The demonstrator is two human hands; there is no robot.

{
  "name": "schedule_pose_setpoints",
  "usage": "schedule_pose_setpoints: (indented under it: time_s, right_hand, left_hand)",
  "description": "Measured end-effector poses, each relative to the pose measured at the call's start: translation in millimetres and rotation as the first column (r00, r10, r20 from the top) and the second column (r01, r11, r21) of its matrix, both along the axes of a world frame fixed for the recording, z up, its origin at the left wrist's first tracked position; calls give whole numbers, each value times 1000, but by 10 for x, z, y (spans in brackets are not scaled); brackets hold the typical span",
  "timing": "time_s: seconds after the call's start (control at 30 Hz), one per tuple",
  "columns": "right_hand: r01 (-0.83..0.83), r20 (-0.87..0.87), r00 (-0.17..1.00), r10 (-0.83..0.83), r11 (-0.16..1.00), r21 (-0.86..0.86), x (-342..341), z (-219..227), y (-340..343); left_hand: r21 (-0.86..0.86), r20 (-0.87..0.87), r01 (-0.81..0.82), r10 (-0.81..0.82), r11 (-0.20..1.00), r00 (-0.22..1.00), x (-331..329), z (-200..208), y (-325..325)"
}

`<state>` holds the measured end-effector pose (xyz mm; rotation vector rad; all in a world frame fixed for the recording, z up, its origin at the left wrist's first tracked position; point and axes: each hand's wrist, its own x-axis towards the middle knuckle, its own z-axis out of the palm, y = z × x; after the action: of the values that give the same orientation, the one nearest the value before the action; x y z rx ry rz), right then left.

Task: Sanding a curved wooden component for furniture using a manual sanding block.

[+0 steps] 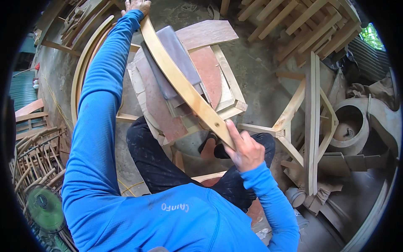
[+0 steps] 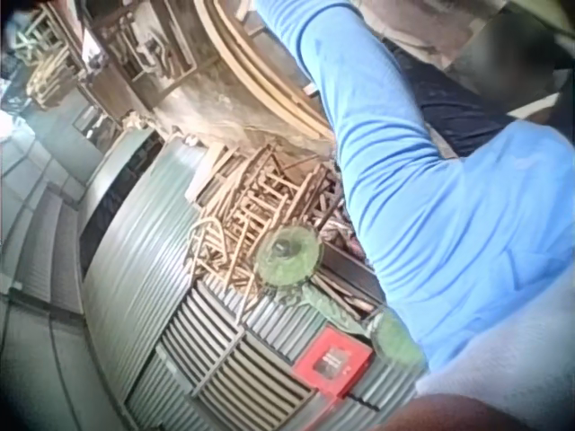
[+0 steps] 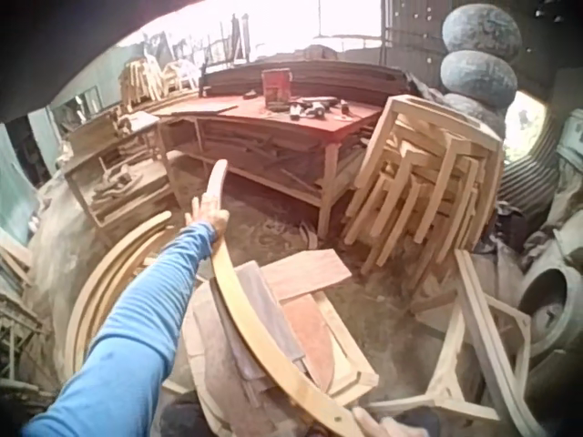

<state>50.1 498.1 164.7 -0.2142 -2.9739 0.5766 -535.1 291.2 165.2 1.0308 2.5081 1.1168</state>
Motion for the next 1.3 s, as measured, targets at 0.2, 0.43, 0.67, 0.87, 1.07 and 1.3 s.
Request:
schedule_pose_setpoints:
  time_s: [0.2,0.43,0.67,0.87,1.07,1.3]
  right_hand:
    - [42,-48,998,-39,998,53,-762,-32,-139]
    - [-4,-142,990,7,1000,21,-114,-145,-18]
    - [-9,-46,999,6,998,-69,1933,-61,277]
    - [36,-69,996,-48,987,-158,3470,15,280]
    - [21,-48,998,-31,981,-192,3750,411,151]
    - [110,-35,993,-113,991,-76,3352,27,403]
  left_hand:
    - [-350,-276,-590,522,728,807,453,-27,648]
    - [-272,-438,-624,483,733,758,1183,-304,517]
    - [-372,-462,-495,306,785,832,3610,-232,545]
    - [195,-142,-404,433,894,890,5166,-594,314]
    - [256,965,-835,-185,487,187,4885,-175,-130]
    - [726,687,-618,-378,302,621,5208,1016,141]
